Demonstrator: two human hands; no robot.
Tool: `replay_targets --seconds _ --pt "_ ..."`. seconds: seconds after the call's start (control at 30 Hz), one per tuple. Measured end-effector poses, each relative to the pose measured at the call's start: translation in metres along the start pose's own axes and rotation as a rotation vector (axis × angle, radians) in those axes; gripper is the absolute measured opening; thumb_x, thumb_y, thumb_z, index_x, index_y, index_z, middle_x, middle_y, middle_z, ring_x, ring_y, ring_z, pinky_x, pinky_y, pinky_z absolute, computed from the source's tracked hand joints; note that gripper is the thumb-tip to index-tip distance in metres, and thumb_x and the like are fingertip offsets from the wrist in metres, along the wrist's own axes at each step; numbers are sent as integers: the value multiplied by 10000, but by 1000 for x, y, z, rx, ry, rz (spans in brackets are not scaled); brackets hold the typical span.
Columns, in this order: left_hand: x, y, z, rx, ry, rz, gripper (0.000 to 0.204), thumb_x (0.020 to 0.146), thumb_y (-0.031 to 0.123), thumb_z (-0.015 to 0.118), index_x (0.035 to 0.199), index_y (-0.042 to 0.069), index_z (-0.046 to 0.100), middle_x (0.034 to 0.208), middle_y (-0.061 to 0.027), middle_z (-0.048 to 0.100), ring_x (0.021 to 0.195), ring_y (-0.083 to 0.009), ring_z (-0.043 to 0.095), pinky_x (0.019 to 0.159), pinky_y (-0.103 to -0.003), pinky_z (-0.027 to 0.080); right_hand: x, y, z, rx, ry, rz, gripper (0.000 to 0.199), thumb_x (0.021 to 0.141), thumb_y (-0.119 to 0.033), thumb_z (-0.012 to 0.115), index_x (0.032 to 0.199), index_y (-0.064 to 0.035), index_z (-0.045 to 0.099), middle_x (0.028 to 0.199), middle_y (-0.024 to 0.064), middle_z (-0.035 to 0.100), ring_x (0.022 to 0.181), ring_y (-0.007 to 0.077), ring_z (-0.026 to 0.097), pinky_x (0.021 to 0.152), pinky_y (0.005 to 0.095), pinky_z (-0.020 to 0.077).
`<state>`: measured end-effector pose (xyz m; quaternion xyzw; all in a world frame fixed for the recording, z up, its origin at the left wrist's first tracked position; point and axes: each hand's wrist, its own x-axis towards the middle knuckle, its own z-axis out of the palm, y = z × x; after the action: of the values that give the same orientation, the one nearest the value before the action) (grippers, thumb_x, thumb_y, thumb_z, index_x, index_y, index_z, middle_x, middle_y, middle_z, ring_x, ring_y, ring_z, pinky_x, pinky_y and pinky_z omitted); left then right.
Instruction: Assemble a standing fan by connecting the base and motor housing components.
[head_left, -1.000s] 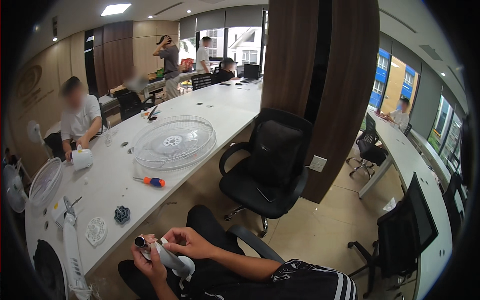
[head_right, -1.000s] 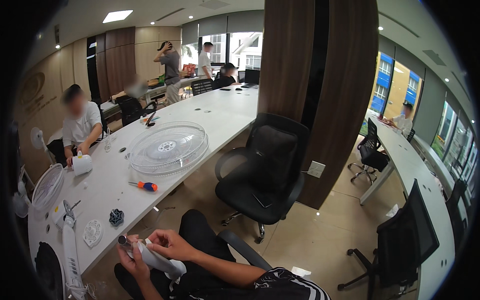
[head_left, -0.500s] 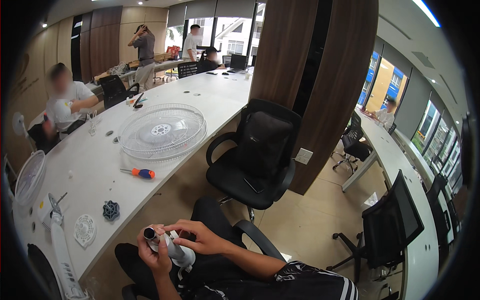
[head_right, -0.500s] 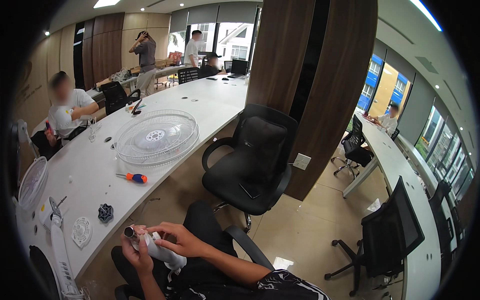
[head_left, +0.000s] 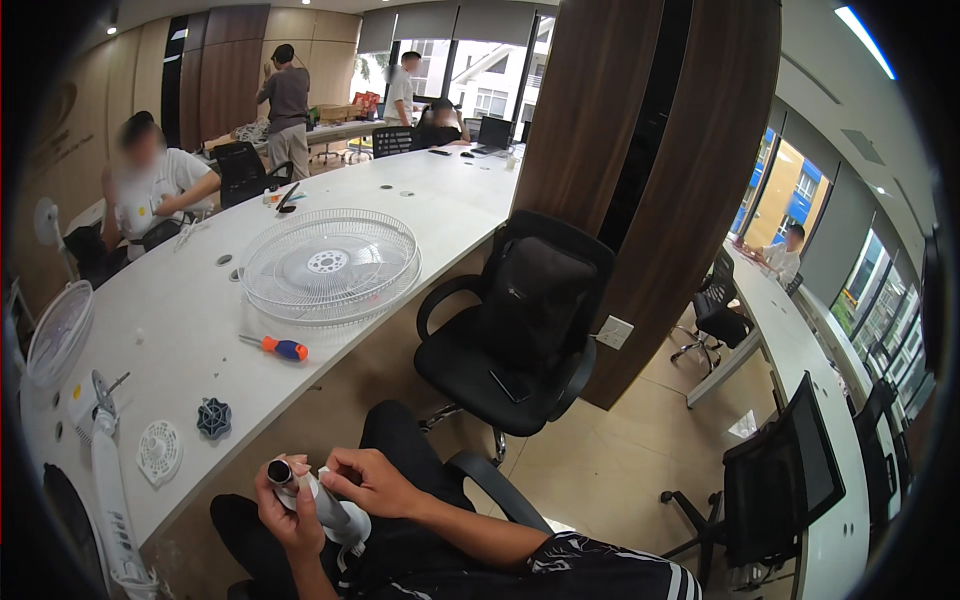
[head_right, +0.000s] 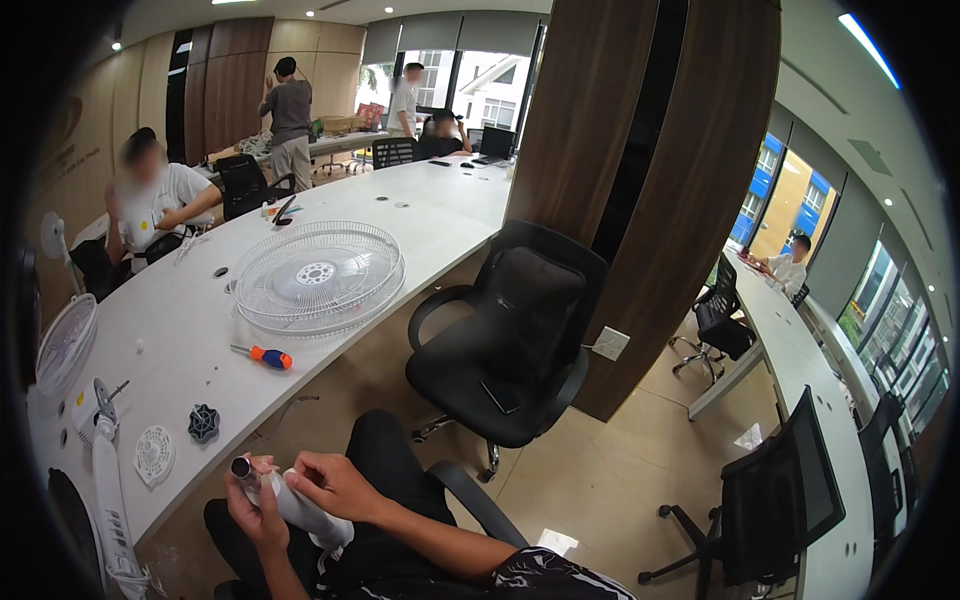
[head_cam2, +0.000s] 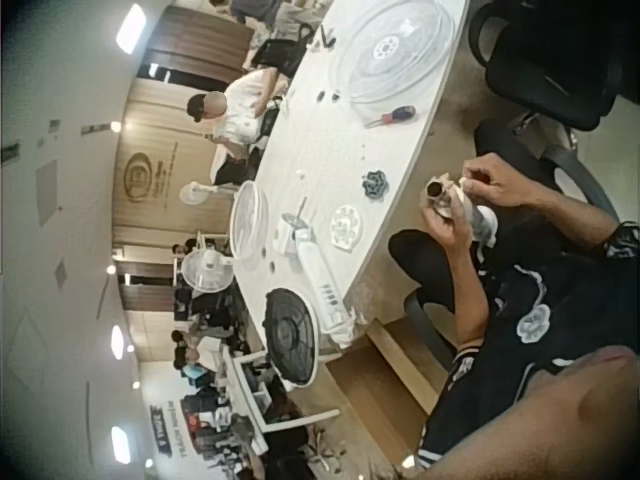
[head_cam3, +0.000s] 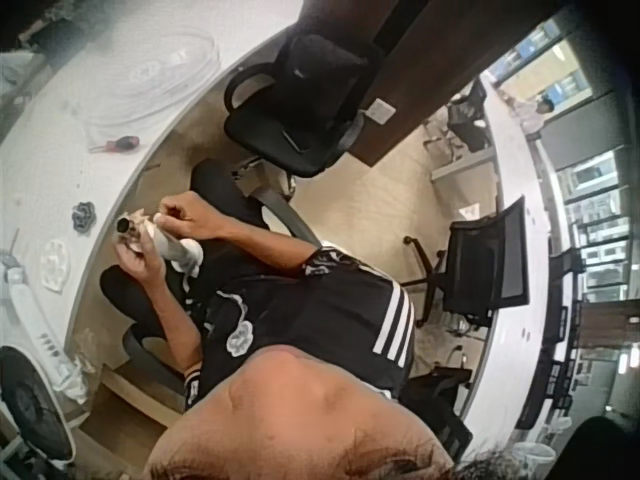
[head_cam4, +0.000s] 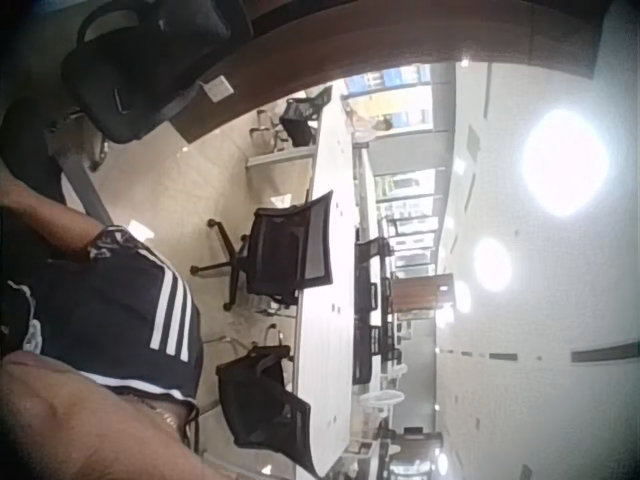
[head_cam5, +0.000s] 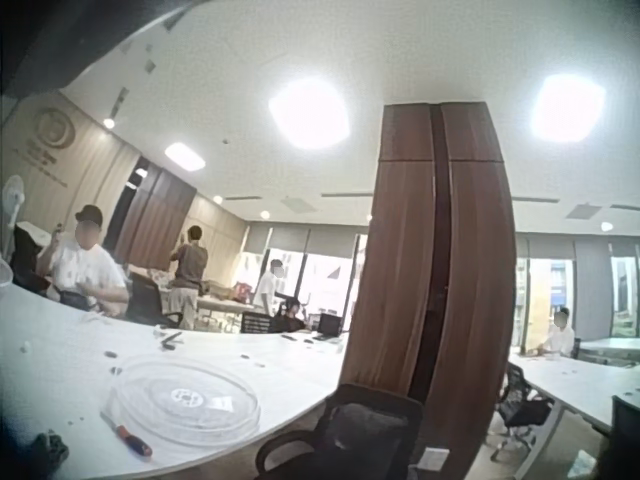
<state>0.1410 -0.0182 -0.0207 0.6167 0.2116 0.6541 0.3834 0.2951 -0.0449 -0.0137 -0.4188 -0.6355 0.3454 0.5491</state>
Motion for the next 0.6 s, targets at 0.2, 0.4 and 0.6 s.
replay_targets --seconds 0.2,0.4,0.6 --pt "-20 22 0 103 100 42 328 889 129 613 1154 -33 508 1027 -118 594 1016 -231 590 954 -381 455 4 -1 4 -53 -172 -133 418 1024 -313 542 727 -22 502 586 11 477 543 78 433 506 281 365" --pt "-41 36 -19 221 148 156 368 926 150 556 1217 -62 476 1048 -120 596 1032 -238 576 999 -391 420 12 -13 21 41 -492 28 480 1040 -380 494 687 -55 471 550 16 395 506 91 414 493 277 346" --pt "-47 52 -34 290 317 126 319 889 174 579 1125 -27 502 1023 -115 558 998 -236 573 947 -399 459 14 -20 24 -141 -392 -492 268 906 -233 695 1086 -57 604 703 52 555 591 207 550 543 330 436"
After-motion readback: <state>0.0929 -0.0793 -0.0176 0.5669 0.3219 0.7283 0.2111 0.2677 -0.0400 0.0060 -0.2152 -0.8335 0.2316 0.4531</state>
